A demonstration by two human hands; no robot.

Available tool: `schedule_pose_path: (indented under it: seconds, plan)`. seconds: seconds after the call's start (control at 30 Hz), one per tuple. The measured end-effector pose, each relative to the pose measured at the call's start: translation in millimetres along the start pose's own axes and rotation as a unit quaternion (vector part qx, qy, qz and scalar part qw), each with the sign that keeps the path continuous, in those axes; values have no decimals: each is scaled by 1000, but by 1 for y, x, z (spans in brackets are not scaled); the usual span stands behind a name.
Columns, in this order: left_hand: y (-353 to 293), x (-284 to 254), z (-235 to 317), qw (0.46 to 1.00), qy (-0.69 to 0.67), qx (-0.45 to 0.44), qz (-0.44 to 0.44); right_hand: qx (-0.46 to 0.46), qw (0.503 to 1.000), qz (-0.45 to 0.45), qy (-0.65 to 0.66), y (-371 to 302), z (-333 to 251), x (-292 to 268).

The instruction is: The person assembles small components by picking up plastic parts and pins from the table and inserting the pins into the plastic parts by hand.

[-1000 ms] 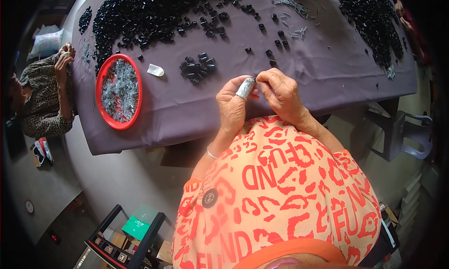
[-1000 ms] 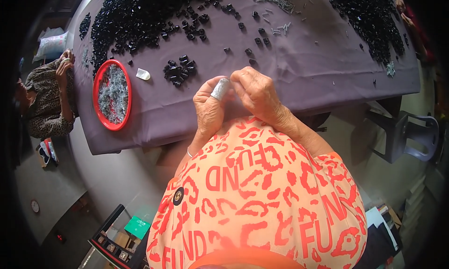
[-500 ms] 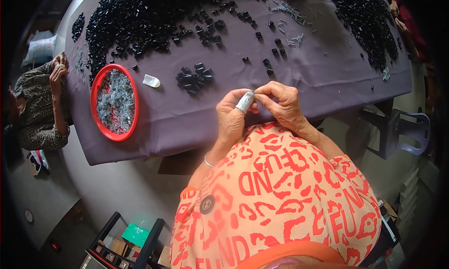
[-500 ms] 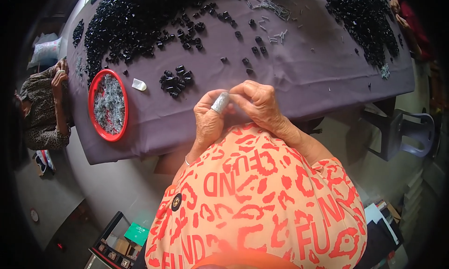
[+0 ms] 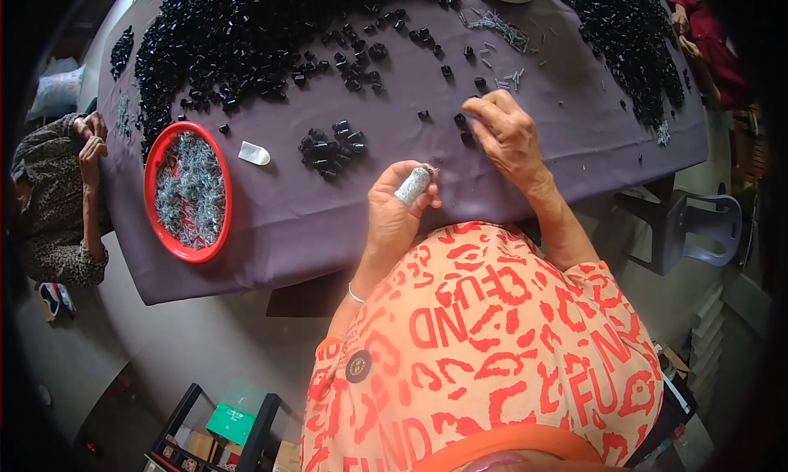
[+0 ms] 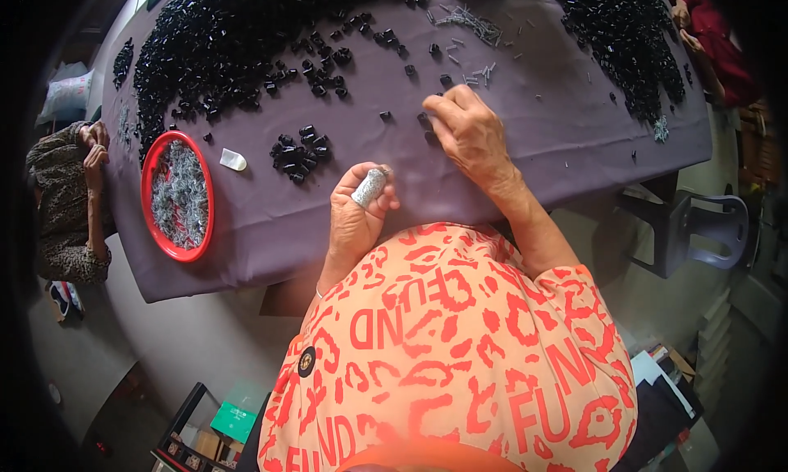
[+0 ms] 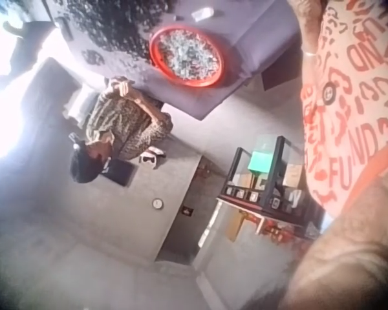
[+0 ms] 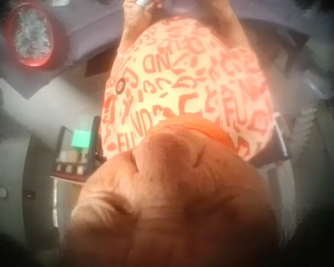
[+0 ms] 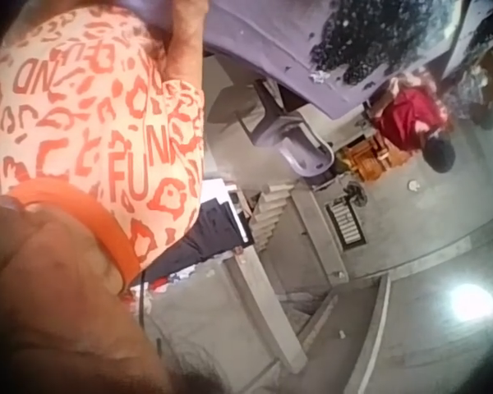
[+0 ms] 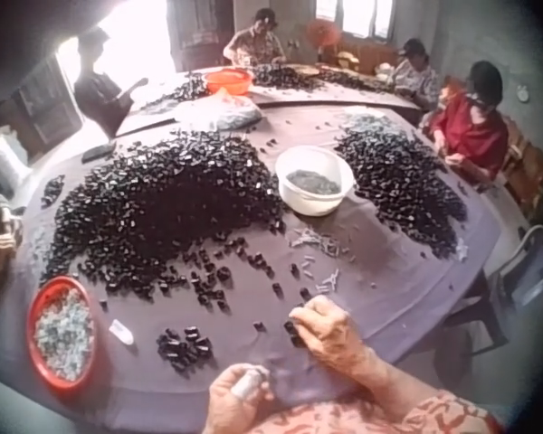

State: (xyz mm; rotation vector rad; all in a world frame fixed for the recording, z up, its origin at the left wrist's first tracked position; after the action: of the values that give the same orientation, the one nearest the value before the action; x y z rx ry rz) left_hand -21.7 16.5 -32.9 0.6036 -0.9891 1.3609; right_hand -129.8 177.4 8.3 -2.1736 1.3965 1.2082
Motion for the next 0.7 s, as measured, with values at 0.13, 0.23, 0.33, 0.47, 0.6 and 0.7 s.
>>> schedule_pose_path:
  seconds: [0.13,0.23,0.33,0.47,0.6,0.7]
  plan:
    - [0,2,1,1000,4,13,-1,-4,992,-90,-86,10,-2,6]
    - [1,3,0,1000,3,19,-2,-1,989,-99,-107,9,-4,10]
    - [0,3,0,1000,5,25,-2,-20,988,-80,-130,8,-5,13]
    - [0,3,0,1000,2,24,-3,-2,999,-47,-12,0,-6,6]
    - [-1,-6,-4,996,94,10,-2,135,874,-105,454,-11,-12,6]
    - [-2,3,0,999,13,25,22,125,832,-115,528,-19,-15,8]
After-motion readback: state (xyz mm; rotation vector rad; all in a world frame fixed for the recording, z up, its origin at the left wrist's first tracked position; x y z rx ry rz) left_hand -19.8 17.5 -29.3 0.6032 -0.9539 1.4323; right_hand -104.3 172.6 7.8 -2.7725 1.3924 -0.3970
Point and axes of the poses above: each hand's wrist, its own y-axis towards the middle knuckle, its own x-axis out of the palm, z = x × y, the point moved 3 cm from there along y, towards the middle knuckle, and after that the axes turned 12 degrees about -z, right-handed, at the moved point
